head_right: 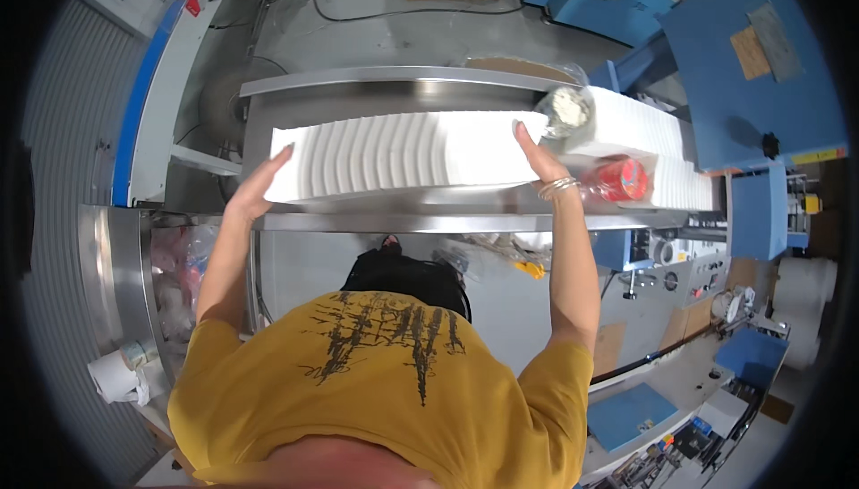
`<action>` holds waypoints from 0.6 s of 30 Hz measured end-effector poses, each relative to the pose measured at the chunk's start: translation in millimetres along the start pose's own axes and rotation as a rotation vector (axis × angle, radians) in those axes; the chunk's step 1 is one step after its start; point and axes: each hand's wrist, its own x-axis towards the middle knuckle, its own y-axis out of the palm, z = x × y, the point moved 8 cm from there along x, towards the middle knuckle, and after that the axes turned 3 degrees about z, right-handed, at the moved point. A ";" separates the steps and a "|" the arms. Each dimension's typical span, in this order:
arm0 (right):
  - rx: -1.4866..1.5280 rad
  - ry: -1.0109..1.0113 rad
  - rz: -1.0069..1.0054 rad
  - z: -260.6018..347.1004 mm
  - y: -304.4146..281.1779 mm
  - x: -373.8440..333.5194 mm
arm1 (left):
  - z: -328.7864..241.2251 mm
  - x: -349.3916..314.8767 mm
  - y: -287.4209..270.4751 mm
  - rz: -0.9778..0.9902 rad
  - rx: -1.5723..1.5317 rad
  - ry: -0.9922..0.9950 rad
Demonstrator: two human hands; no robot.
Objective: The recorder is taking stacks of pre-cut paper blanks from a supply area and loading them into an automated packaging machine conveyor.
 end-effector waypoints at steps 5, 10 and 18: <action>-0.197 -0.050 0.081 33.8 50.0 -23.2 | -12.3 -10.3 32.2 0.081 -0.022 -0.021; -0.369 -0.157 0.086 62.8 78.0 -44.4 | -14.1 1.0 39.2 -0.033 0.211 0.072; -0.039 -0.340 0.087 43.4 94.1 -49.3 | -11.8 -19.8 61.9 0.027 -0.012 0.334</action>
